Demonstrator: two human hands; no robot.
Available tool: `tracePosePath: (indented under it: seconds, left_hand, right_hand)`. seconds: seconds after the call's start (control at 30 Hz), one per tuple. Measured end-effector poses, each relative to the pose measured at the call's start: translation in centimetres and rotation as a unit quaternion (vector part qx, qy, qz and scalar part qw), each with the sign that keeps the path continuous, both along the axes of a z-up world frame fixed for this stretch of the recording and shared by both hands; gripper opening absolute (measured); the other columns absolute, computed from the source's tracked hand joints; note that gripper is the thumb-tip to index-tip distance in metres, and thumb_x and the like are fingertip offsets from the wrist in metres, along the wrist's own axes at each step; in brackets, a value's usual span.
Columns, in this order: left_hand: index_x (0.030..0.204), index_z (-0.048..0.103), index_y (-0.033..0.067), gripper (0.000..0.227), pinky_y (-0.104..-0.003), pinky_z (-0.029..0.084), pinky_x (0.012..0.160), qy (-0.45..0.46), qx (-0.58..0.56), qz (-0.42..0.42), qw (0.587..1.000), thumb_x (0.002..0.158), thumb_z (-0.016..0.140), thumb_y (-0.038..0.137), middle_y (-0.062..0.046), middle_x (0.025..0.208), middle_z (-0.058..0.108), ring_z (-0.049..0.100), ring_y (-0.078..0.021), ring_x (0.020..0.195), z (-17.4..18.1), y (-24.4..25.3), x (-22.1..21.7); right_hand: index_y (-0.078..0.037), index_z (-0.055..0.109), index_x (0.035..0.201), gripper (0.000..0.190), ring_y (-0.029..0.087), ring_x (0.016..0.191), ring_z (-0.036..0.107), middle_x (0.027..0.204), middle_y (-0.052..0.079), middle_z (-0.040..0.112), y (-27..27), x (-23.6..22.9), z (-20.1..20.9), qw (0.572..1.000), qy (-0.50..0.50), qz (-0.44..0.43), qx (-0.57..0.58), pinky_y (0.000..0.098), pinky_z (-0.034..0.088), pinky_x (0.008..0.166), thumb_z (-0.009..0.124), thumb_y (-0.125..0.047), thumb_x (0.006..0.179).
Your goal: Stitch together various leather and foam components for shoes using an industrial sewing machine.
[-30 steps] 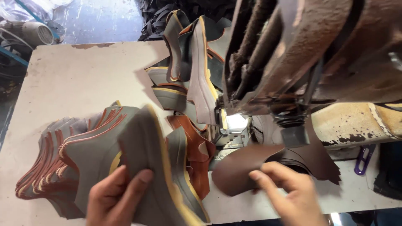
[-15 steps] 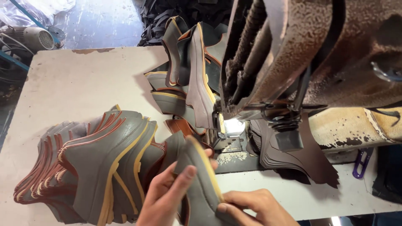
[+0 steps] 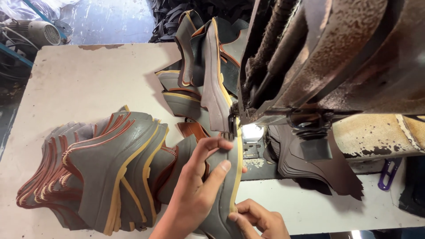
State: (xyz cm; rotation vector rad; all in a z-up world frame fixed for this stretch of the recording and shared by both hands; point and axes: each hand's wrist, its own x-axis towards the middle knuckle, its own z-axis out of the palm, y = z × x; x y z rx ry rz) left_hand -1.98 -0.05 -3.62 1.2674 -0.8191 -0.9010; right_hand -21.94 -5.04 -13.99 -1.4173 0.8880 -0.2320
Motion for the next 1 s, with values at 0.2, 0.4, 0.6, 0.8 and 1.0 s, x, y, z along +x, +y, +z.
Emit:
tracePosePath:
  seconds: [0.2,0.4,0.6,0.8,1.0]
  left_hand:
    - [0.128,0.053,0.0106,0.035,-0.025,0.049,0.088,-0.077,0.030,0.077,0.994,0.095,0.054,-0.001,-0.007,0.127,0.068,0.061,-0.0117,0.098,-0.2,-1.8,0.2]
    - [0.123,0.060,0.0080,0.027,-0.023,0.047,0.082,-0.043,0.007,0.093,0.995,0.096,0.060,0.002,-0.001,0.108,0.069,0.057,-0.0089,0.091,0.2,-2.7,1.4]
    - [0.146,0.052,0.0142,0.074,-0.034,0.043,0.109,-0.117,0.055,-0.003,0.992,0.078,0.077,0.001,-0.009,0.143,0.068,0.062,-0.0176,0.130,2.7,0.2,2.4]
    - [0.134,0.068,0.0129,0.061,-0.023,0.057,0.074,-0.088,0.071,0.098,0.989,0.076,0.079,0.000,-0.003,0.107,0.083,0.070,-0.0086,0.084,2.2,-1.0,2.2]
    - [0.122,0.073,0.0102,0.052,-0.021,0.060,0.074,-0.096,0.080,0.207,0.970,0.072,0.083,0.001,-0.002,0.099,0.084,0.073,-0.0080,0.081,3.4,-3.4,2.3]
  right_hand:
    - [-0.004,0.089,0.078,0.008,0.005,0.043,0.064,0.050,0.003,0.082,-0.3,1.1,1.6,0.993,0.063,-0.077,-0.064,0.0167,0.044,0.051,0.082,-0.004,0.080]
    - [-0.002,0.084,0.081,0.012,0.005,0.043,0.062,0.052,0.002,0.079,-1.5,3.2,5.4,0.984,-0.034,-0.080,-0.155,0.0173,0.044,0.045,0.073,-0.008,0.084]
    - [0.004,0.081,0.087,0.014,0.007,0.050,0.060,0.062,0.007,0.080,-3.7,5.2,7.8,0.986,-0.060,-0.111,-0.108,0.0185,0.043,0.046,0.070,-0.004,0.089]
    - [0.000,0.084,0.085,0.013,0.007,0.060,0.062,0.068,0.001,0.079,-5.6,6.1,11.3,0.971,-0.006,-0.081,-0.224,0.0193,0.051,0.058,0.074,-0.009,0.083]
    - [0.001,0.086,0.089,0.015,0.007,0.057,0.073,0.071,0.003,0.087,-6.1,5.0,11.0,0.968,-0.019,-0.102,-0.227,0.0186,0.059,0.056,0.079,-0.009,0.079]
